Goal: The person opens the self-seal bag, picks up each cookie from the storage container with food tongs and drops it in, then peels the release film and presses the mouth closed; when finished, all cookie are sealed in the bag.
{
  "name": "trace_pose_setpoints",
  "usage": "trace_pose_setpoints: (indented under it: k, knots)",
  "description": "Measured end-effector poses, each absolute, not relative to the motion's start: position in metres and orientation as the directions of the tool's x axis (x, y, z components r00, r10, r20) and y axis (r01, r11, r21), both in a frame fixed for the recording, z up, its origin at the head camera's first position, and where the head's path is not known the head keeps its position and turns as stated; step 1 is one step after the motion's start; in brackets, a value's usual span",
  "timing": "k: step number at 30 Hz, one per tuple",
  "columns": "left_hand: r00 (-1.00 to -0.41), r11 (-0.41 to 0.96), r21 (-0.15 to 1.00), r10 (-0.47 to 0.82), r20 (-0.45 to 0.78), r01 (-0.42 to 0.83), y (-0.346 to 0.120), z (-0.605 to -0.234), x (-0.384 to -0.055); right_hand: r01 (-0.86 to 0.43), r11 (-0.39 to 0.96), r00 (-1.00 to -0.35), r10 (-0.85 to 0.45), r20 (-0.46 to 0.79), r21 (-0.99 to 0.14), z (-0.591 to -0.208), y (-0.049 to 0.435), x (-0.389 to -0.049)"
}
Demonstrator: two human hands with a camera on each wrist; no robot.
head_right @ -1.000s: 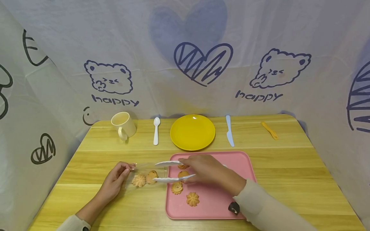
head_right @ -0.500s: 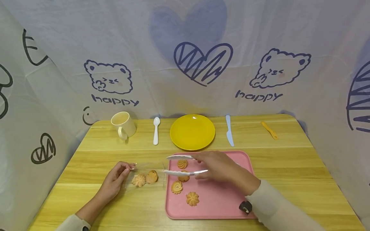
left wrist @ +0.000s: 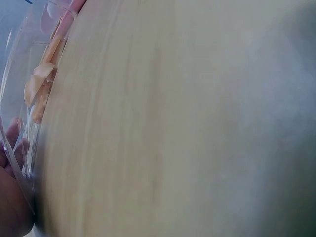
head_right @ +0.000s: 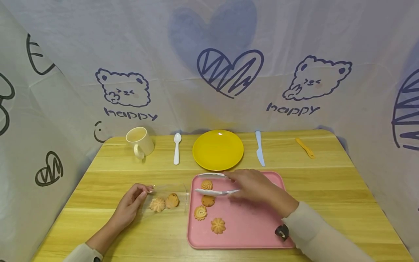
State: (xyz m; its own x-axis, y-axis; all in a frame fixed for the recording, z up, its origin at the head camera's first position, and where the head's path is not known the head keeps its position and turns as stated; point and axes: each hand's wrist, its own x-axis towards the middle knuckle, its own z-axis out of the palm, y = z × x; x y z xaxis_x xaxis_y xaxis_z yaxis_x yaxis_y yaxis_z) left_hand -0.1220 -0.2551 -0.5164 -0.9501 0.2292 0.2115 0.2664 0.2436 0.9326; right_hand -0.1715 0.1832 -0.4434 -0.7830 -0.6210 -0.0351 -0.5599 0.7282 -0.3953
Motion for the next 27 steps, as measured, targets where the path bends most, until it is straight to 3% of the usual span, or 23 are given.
trace_pose_setpoints:
  k: [13,27]
  knots:
    - [-0.953,0.247,0.934,0.228,0.202,0.257,-0.2551,-0.5161,-0.1217,-0.543,0.759,-0.794,-0.603,-0.073,-0.358,-0.4483,0.1840,-0.1765]
    - [-0.955,0.258,0.933,0.225,0.193,0.249,-0.2555,-0.5153,-0.1215,-0.603,0.712,-0.756,-0.654,-0.026,-0.360,-0.4535,0.1879,-0.1794]
